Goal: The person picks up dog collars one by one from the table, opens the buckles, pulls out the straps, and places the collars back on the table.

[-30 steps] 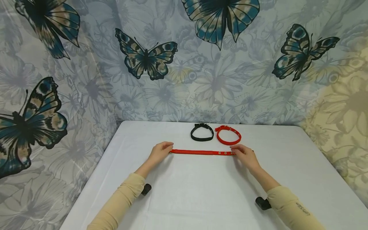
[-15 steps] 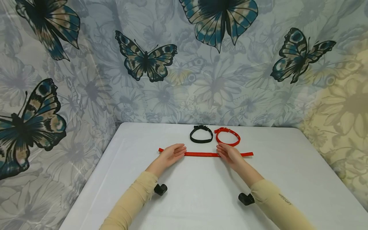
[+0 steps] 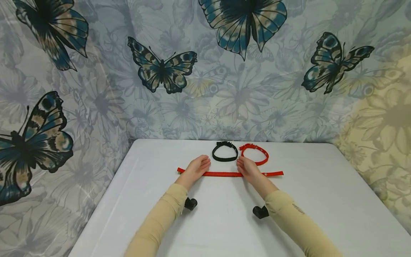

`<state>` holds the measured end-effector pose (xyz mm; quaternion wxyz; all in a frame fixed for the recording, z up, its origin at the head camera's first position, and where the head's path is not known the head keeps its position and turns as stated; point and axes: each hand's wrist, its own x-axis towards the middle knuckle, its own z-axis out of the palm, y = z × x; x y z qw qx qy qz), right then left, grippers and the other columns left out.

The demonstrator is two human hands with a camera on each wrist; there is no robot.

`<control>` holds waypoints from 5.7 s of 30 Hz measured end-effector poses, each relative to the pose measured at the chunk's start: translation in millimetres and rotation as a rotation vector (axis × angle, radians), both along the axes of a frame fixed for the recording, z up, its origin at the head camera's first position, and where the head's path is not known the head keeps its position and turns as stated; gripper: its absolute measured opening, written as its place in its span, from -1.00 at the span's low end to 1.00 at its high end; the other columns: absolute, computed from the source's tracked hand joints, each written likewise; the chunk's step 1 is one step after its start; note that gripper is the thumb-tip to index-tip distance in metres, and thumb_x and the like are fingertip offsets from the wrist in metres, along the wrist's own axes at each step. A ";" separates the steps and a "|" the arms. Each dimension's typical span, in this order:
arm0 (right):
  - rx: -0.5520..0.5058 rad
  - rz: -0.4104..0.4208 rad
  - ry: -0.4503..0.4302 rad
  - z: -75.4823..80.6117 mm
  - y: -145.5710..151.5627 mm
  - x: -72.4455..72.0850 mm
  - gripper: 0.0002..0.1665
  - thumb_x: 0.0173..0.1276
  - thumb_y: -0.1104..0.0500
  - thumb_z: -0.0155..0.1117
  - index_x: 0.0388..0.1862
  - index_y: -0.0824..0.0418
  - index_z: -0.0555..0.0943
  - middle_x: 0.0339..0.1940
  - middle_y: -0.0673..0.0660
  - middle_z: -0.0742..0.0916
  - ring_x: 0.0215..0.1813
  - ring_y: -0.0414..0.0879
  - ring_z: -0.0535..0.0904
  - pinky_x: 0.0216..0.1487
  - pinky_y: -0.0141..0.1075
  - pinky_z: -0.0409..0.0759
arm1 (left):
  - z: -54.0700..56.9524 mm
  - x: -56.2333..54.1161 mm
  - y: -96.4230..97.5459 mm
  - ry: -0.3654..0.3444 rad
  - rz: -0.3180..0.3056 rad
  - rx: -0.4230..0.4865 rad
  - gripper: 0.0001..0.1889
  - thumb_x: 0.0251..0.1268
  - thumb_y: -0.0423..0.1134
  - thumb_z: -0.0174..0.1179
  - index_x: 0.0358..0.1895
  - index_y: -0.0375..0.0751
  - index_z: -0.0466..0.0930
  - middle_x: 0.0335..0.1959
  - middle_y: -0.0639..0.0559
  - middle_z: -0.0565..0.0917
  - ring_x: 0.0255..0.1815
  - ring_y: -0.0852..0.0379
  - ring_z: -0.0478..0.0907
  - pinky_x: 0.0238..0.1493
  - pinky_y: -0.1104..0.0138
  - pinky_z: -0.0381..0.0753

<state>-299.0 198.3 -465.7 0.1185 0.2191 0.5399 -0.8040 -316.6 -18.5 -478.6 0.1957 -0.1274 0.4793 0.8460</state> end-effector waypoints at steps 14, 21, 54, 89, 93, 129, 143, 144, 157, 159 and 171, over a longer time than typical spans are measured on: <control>0.037 -0.123 -0.010 -1.3 -15.1 -17.4 -0.33 0.56 0.22 -0.15 0.56 0.35 -0.03 0.56 0.17 0.10 0.51 -0.06 -0.01 0.48 -0.25 0.05 | -50.3 -57.1 22.3 0.061 0.065 -0.090 -0.45 0.42 -0.23 0.10 0.38 -0.44 0.29 0.37 -0.30 0.34 0.39 -0.09 0.30 0.40 0.21 0.23; 0.020 -0.109 0.068 -5.7 -20.2 -23.7 -0.29 0.56 0.24 -0.20 0.55 0.41 -0.15 0.59 0.19 -0.08 0.56 -0.05 -0.19 0.50 -0.23 -0.11 | -3.0 -27.6 23.3 0.066 0.041 -0.110 -0.45 0.51 -0.28 -0.07 0.43 -0.53 0.13 0.45 -0.37 0.18 0.48 -0.15 0.13 0.46 0.17 0.10; 0.414 -0.202 0.151 -21.8 -24.4 -16.8 -0.43 0.43 0.25 0.14 0.38 0.32 0.34 0.26 0.30 0.44 0.17 0.04 0.42 0.26 -0.17 0.44 | -4.6 -19.7 36.4 0.042 0.191 -0.175 -0.59 0.30 -0.41 0.24 0.19 -0.45 0.51 -0.23 -0.06 0.54 -0.24 0.17 0.51 0.03 0.30 0.61; 0.182 0.075 0.131 -8.9 3.1 35.4 -0.38 0.39 0.25 0.27 0.38 0.39 0.36 -0.05 0.07 0.70 0.07 -0.10 0.64 0.05 -0.38 0.58 | 1.9 21.6 -8.9 0.032 -0.101 -0.173 -0.50 0.22 -0.55 0.25 0.26 -0.38 0.45 -0.16 -0.17 0.63 -0.32 0.12 0.66 -0.09 0.30 0.66; 0.206 0.123 0.136 -9.8 6.2 39.2 -0.37 0.39 0.28 0.26 0.38 0.42 0.34 -0.03 0.12 0.71 -0.15 -0.25 0.67 0.08 -0.33 0.57 | -0.9 26.8 -12.5 0.072 -0.140 -0.189 -0.50 0.23 -0.58 0.22 0.27 -0.39 0.43 0.00 -0.30 0.58 -0.31 0.11 0.65 -0.01 0.22 0.64; 0.476 0.431 0.250 -17.4 18.5 96.1 -0.66 0.23 0.36 0.38 -0.04 0.40 0.52 -0.11 0.21 0.70 -0.17 -0.11 0.59 -0.12 -0.36 0.62 | -0.9 85.9 -30.1 0.561 -0.451 -0.778 -0.62 -0.08 -0.48 0.48 -0.15 -0.27 0.57 -0.31 0.02 0.61 -0.28 0.17 0.61 -0.21 0.37 0.59; 0.487 0.488 0.308 -26.0 21.0 107.4 -0.65 0.18 0.36 0.42 -0.09 0.39 0.52 -0.13 0.17 0.71 -0.20 -0.10 0.55 -0.13 -0.38 0.62 | 3.3 97.7 -32.4 0.669 -0.473 -0.908 -0.65 -0.05 -0.45 0.48 -0.19 -0.17 0.58 -0.33 0.10 0.61 -0.26 0.20 0.61 -0.09 0.31 0.58; 0.495 0.499 0.317 -26.1 21.3 108.1 -0.65 0.18 0.35 0.42 -0.09 0.39 0.52 -0.14 0.16 0.71 -0.20 -0.10 0.55 -0.14 -0.39 0.62 | 3.0 97.7 -32.7 0.672 -0.476 -0.908 -0.65 -0.05 -0.45 0.48 -0.18 -0.17 0.58 -0.33 0.10 0.62 -0.25 0.20 0.61 -0.08 0.31 0.58; 0.686 0.564 0.402 -23.1 23.1 112.3 -0.70 0.17 0.26 0.45 -0.17 0.32 0.56 -0.14 0.12 0.71 -0.17 -0.07 0.57 -0.12 -0.38 0.54 | -1.9 98.3 -35.1 0.729 -0.484 -0.901 -0.65 -0.02 -0.44 0.48 -0.15 -0.17 0.58 -0.29 0.12 0.63 -0.23 0.20 0.60 -0.08 0.36 0.57; 0.715 0.558 0.410 -21.3 23.0 112.8 -0.70 0.16 0.25 0.46 -0.19 0.30 0.55 -0.13 0.12 0.72 -0.16 -0.07 0.56 -0.11 -0.34 0.53 | -1.8 98.3 -35.1 0.735 -0.482 -0.901 -0.65 -0.02 -0.44 0.47 -0.15 -0.17 0.58 -0.29 0.12 0.63 -0.23 0.19 0.60 -0.08 0.36 0.57; 0.752 0.532 0.420 -17.3 22.5 113.8 -0.74 0.19 0.21 0.46 -0.26 0.26 0.55 -0.13 0.10 0.75 -0.12 -0.09 0.58 -0.01 -0.19 0.48 | -1.4 100.1 -36.1 0.730 -0.473 -0.893 -0.65 -0.01 -0.41 0.48 -0.14 -0.16 0.59 -0.27 0.14 0.64 -0.19 0.18 0.61 -0.04 0.32 0.56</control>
